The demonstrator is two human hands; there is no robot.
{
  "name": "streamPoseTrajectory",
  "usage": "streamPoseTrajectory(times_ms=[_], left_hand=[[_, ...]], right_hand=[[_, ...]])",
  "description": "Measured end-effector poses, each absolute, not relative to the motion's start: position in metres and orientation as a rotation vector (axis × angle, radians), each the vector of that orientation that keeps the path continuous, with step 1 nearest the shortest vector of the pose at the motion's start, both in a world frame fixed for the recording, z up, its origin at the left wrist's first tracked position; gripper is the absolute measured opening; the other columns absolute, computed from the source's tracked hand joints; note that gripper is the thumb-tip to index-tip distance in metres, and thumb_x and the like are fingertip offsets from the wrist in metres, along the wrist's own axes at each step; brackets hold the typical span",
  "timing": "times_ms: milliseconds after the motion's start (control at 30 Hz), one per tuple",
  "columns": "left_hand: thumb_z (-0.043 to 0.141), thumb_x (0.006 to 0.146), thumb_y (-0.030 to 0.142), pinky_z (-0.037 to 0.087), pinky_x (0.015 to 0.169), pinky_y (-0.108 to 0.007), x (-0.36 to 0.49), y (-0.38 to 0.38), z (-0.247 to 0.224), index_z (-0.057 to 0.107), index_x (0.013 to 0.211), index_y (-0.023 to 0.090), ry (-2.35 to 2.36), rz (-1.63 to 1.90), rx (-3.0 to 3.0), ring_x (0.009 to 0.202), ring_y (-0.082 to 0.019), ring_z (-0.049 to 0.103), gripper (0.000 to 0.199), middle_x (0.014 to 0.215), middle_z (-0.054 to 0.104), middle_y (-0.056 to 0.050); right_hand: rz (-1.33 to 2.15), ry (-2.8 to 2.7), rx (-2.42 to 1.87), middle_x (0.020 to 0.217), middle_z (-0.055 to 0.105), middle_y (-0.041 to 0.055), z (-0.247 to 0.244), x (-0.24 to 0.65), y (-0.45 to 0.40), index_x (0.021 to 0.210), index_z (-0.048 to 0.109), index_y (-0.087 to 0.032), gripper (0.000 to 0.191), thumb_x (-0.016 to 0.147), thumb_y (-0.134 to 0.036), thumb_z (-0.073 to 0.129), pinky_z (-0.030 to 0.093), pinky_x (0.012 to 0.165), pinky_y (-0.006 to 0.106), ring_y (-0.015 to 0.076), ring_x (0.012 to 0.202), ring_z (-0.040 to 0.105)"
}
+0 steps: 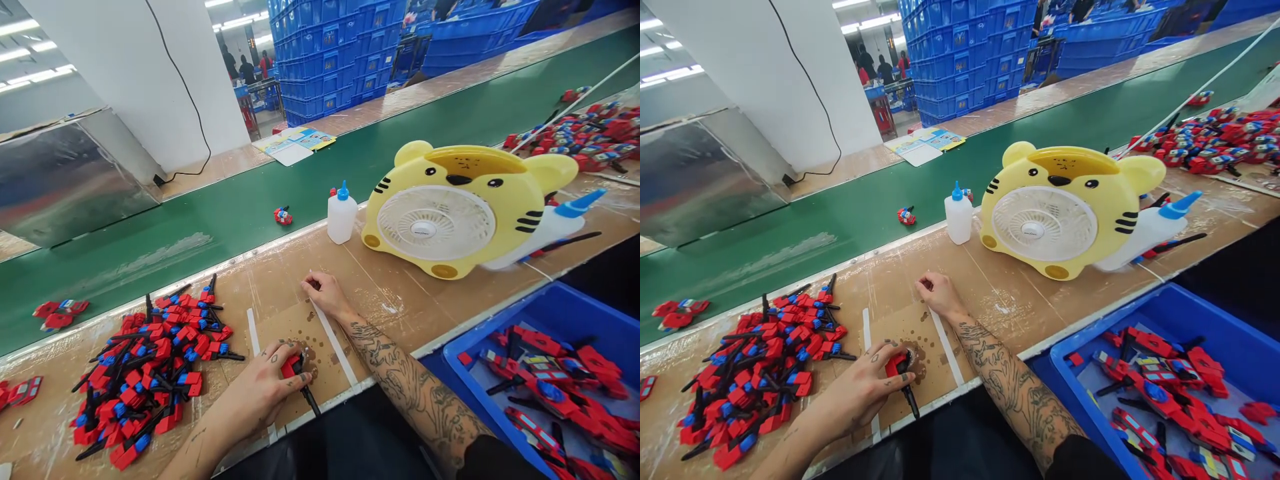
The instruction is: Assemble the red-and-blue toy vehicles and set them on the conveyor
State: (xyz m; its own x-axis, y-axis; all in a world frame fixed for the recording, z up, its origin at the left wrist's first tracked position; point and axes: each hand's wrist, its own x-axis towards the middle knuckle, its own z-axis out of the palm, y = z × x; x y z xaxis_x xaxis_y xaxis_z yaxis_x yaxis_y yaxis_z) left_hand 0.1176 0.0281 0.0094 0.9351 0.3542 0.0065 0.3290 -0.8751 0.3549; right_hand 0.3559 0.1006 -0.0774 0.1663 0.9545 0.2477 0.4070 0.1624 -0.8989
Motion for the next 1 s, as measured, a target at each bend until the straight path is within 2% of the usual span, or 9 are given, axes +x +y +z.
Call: streamPoseTrajectory(times_ms=[300, 467, 633, 800, 1000], left_hand=[[0.047, 0.087, 0.009, 0.049, 0.096, -0.048, 0.121, 0.029, 0.020, 0.061, 0.128, 0.032, 0.515, 0.007, 2.680, 0.117, -0.029, 0.047, 0.049, 0.136, 0.047, -0.012], [0.048, 0.082, 0.004, 0.046, 0.098, -0.049, 0.118, 0.028, 0.015, 0.060, 0.129, 0.033, 0.524, 0.016, 2.665, 0.120, -0.030, 0.045, 0.055, 0.138, 0.044, -0.010], [0.048, 0.085, 0.006, 0.045, 0.097, -0.044, 0.118, 0.027, 0.019, 0.061, 0.127, 0.032, 0.554, 0.052, 2.644, 0.116, -0.028, 0.047, 0.051, 0.135, 0.046, -0.010], [0.060, 0.084, 0.016, 0.043, 0.100, -0.038, 0.116, 0.024, 0.024, 0.065, 0.124, 0.031, 0.548, 0.086, 2.658, 0.110, -0.026, 0.051, 0.043, 0.129, 0.052, -0.009], [0.060, 0.080, 0.020, 0.042, 0.102, -0.035, 0.104, 0.030, -0.004, 0.071, 0.119, 0.023, 0.474, 0.279, 2.594, 0.110, -0.026, 0.055, 0.041, 0.125, 0.056, -0.010]], right_hand=[[0.695, -1.410, -1.405, 0.070, 0.067, -0.0006, -0.077, 0.357, 0.099, 0.075, 0.068, -0.020, 0.019, 0.085, -0.034, 0.059, 0.041, 0.059, 0.024, 0.0137, 0.063, 0.057], [0.688, -1.388, -1.425, 0.069, 0.066, -0.0009, -0.079, 0.357, 0.100, 0.075, 0.067, -0.020, 0.019, 0.085, -0.034, 0.059, 0.041, 0.058, 0.024, 0.0136, 0.062, 0.056], [0.699, -1.394, -1.411, 0.067, 0.064, -0.0005, -0.080, 0.357, 0.100, 0.074, 0.067, -0.019, 0.022, 0.085, -0.037, 0.059, 0.042, 0.058, 0.025, 0.0145, 0.061, 0.056], [0.714, -1.356, -1.414, 0.065, 0.062, 0.0015, -0.083, 0.358, 0.095, 0.073, 0.067, -0.018, 0.033, 0.084, -0.048, 0.058, 0.044, 0.059, 0.028, 0.0178, 0.060, 0.056], [0.747, -1.270, -1.486, 0.070, 0.068, 0.0053, -0.081, 0.370, 0.093, 0.073, 0.069, -0.021, 0.038, 0.076, -0.058, 0.065, 0.048, 0.059, 0.032, 0.0247, 0.066, 0.062]])
